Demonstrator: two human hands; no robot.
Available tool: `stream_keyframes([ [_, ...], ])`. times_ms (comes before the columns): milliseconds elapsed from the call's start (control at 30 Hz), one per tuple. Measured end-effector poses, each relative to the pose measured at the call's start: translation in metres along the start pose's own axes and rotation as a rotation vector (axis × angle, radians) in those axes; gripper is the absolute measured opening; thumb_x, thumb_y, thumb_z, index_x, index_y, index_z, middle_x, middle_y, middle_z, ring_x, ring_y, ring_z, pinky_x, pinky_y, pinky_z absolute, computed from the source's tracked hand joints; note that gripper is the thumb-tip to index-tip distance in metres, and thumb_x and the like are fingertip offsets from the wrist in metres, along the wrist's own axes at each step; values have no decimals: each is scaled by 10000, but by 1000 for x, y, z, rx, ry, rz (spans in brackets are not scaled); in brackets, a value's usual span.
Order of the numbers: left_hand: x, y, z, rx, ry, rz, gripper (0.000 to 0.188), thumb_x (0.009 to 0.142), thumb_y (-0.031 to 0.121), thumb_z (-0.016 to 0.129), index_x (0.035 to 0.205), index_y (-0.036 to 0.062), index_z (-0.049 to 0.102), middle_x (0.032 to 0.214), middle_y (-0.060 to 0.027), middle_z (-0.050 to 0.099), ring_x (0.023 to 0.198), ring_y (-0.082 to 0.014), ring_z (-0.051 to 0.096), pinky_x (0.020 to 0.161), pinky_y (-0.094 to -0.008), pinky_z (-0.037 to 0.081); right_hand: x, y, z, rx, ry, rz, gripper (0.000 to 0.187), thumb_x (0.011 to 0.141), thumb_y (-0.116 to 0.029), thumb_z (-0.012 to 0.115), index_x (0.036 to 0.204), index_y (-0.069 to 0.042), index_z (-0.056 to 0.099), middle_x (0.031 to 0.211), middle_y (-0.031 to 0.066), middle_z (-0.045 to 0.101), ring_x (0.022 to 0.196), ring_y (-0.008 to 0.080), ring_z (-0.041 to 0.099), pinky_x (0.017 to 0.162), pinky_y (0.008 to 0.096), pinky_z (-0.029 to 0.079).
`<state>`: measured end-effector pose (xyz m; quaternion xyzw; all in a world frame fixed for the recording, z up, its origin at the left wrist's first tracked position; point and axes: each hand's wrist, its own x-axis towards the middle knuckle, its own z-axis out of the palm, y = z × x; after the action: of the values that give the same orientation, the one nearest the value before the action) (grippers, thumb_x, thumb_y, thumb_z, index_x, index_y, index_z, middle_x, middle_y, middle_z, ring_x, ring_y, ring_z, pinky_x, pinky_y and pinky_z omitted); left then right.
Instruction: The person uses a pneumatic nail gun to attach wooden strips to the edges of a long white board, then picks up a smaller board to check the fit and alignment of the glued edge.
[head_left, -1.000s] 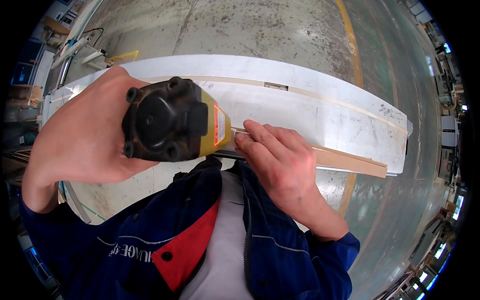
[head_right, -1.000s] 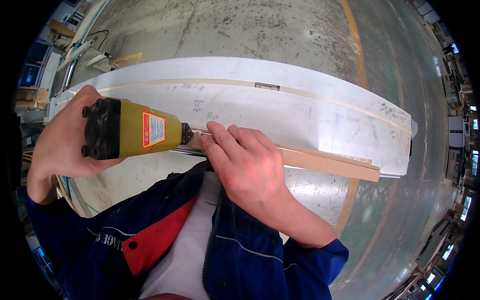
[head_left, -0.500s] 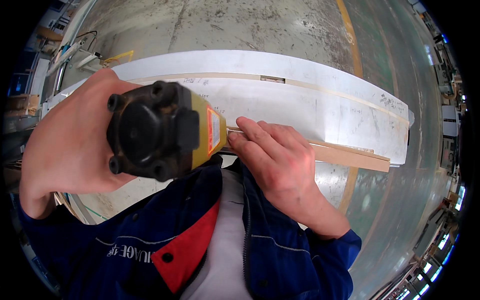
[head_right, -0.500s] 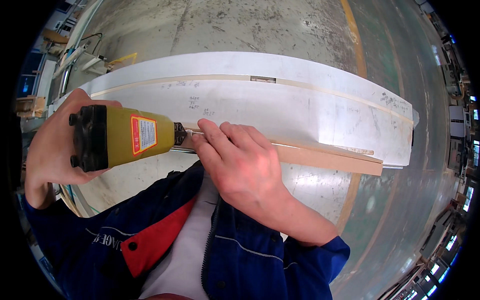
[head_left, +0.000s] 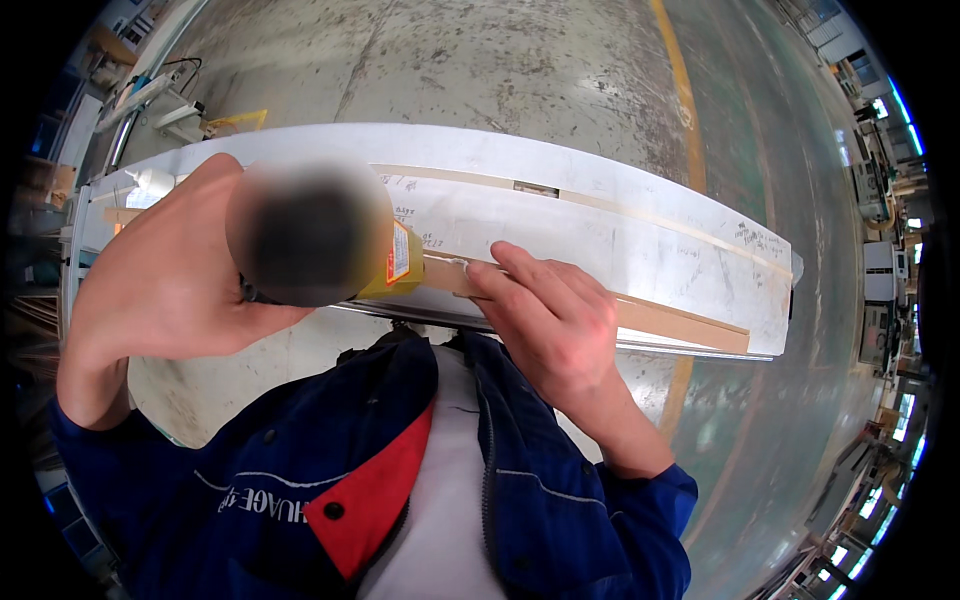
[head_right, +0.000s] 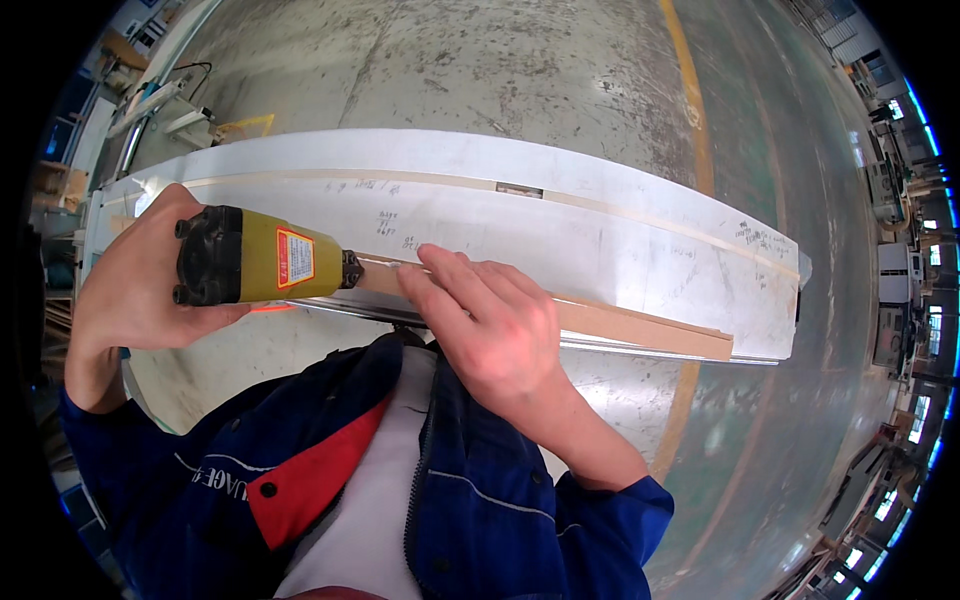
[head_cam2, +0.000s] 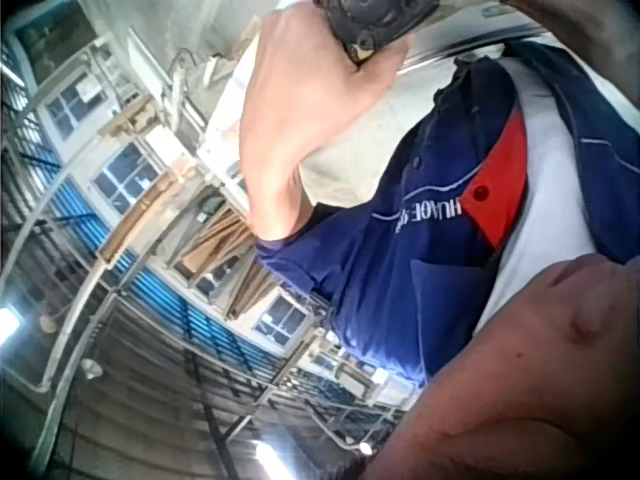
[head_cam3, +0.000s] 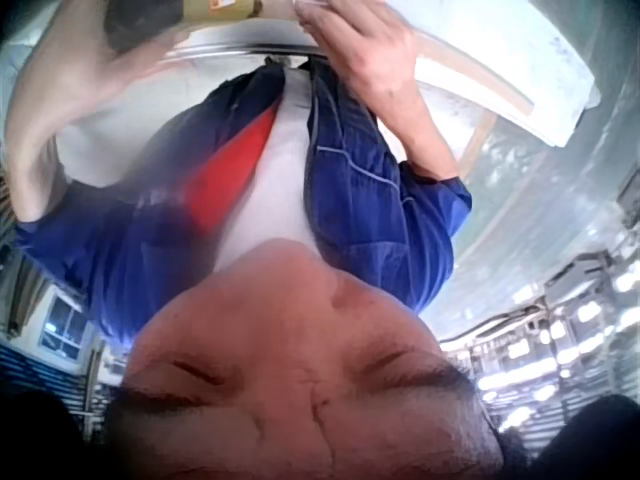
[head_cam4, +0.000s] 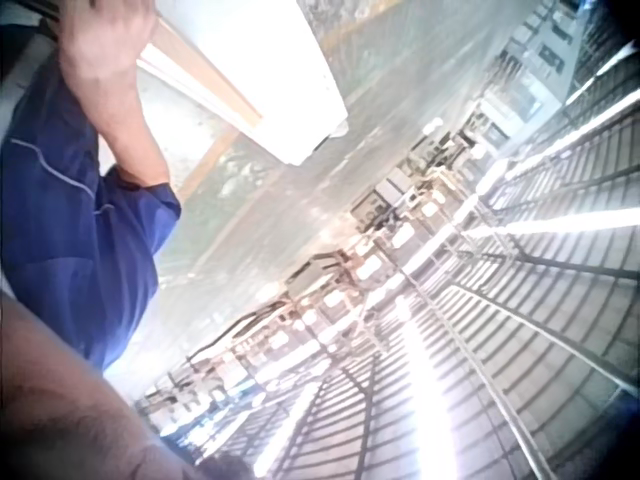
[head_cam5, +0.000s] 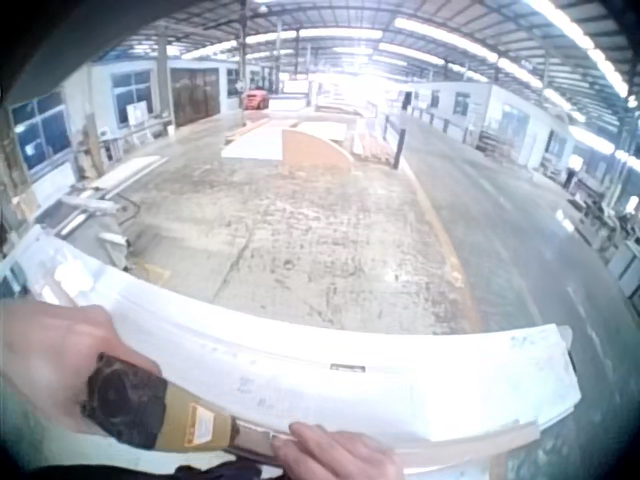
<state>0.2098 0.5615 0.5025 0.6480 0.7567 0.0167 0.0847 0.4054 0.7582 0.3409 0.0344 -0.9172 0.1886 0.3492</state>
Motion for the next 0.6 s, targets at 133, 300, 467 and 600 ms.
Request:
stream_keyframes([
  [133,-1,-4,4,33,75,146,693,573,200,940,1128,-11,582,954,-109,585,850,-258,658,731,-348,517,11,-11,-7,-96,-183,73,416,727,-77,670,1142,-45,680,1197,96,657,816,211,655,683,329,523],
  [300,-5,-4,9,46,157,147,654,606,192,931,1118,-12,579,946,-100,582,818,-251,652,697,-339,507,9,-9,-5,-145,-228,32,420,749,-63,631,1166,-47,673,1229,87,637,896,204,643,722,345,518],
  [467,-5,-7,14,-18,177,78,610,632,189,928,1092,-6,578,926,-90,579,781,-234,645,685,-331,504,9,-7,-3,-134,-189,25,384,745,-72,645,1126,-58,693,1204,92,649,895,232,663,725,342,530],
  [600,-4,-9,14,-65,163,39,598,640,187,923,1094,-3,582,921,-88,583,797,-226,646,697,-326,502,6,-4,-3,-120,-79,-13,307,752,-78,765,1058,-103,744,1071,104,704,867,262,703,710,346,563],
])
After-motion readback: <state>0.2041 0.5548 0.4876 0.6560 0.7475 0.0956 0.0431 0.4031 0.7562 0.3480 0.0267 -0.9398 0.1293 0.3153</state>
